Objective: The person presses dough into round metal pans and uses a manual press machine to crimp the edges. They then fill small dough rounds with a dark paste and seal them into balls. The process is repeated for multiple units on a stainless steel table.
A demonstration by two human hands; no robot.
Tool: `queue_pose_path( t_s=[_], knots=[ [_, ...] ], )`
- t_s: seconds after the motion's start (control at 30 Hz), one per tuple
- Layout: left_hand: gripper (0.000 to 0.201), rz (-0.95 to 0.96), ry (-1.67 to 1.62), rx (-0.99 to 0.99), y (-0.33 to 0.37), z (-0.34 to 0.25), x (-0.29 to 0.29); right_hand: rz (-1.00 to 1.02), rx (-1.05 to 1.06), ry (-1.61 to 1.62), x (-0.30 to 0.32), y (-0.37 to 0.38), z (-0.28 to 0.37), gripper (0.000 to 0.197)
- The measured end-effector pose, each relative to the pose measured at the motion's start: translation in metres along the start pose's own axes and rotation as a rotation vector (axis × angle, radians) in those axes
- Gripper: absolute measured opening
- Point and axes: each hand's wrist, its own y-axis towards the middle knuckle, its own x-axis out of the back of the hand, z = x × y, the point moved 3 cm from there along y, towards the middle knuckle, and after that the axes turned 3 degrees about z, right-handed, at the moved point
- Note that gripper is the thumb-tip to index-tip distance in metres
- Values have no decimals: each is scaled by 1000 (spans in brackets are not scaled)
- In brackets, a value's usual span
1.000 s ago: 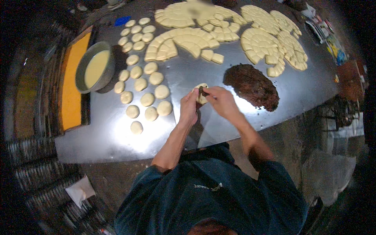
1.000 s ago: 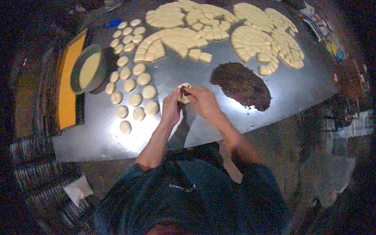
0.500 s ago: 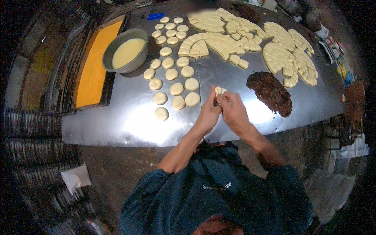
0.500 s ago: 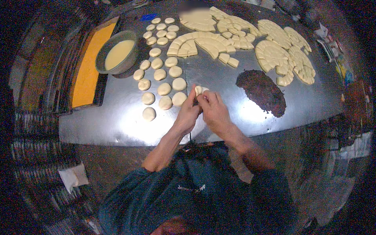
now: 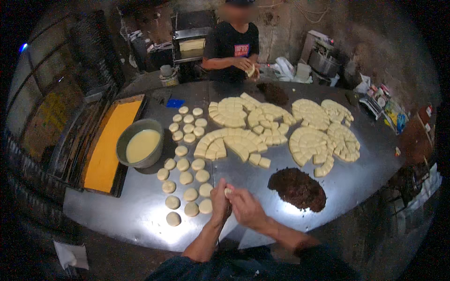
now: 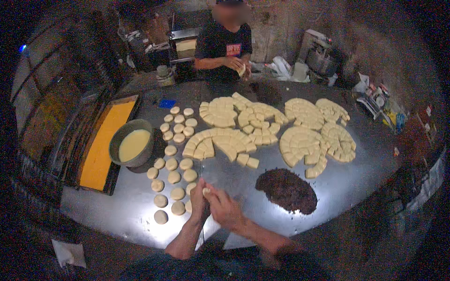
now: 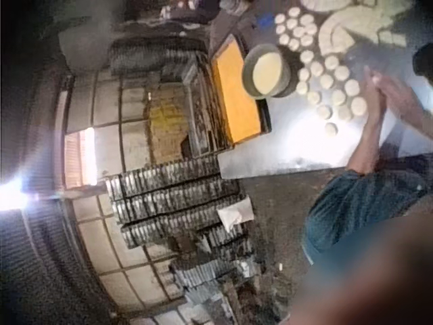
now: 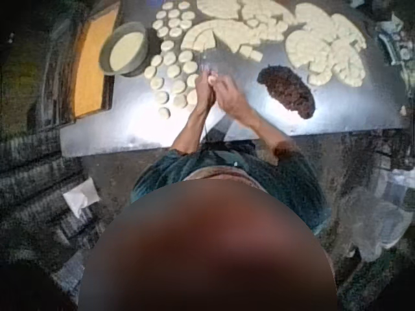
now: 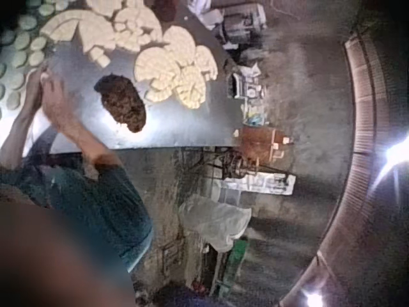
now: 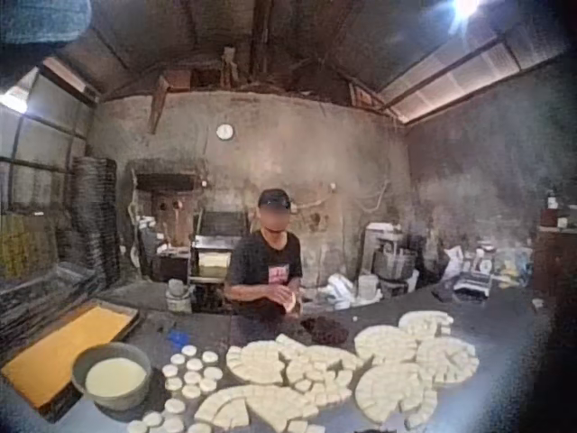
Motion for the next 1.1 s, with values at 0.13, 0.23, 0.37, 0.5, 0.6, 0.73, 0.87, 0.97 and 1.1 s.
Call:
queue_pose_path(
  t_s=[0.13,0.23,0.37,0.5,0.6,0.73,0.87,0.97,1.1],
  knots=[
    [49,-12,26,48,4,27,9,38,-111,232,-6,-7,-14,25],
    [51,36,-14,100,-15,14,11,168,-289,420,-6,3,-26,25],
    [51,-1,350,28,-13,30,43,276,-241,427,-33,-6,-12,26],
    [53,25,-18,170,-31,77,64,255,-115,114,-46,-43,34,28],
    [50,243,-90,446,-75,86,49,284,-124,142,-22,-74,45,24],
    [48,420,297,405,-104,127,72,479,-183,8,-32,-148,2,18],
    [39,327,286,288,-91,94,134,387,-149,-155,-58,-211,-25,23],
    [34,26,250,270,-95,48,188,785,-155,-45,-44,-165,-34,23],
    [29,-181,305,221,-86,31,228,420,-321,-85,-55,-105,-20,41]
  ],
)
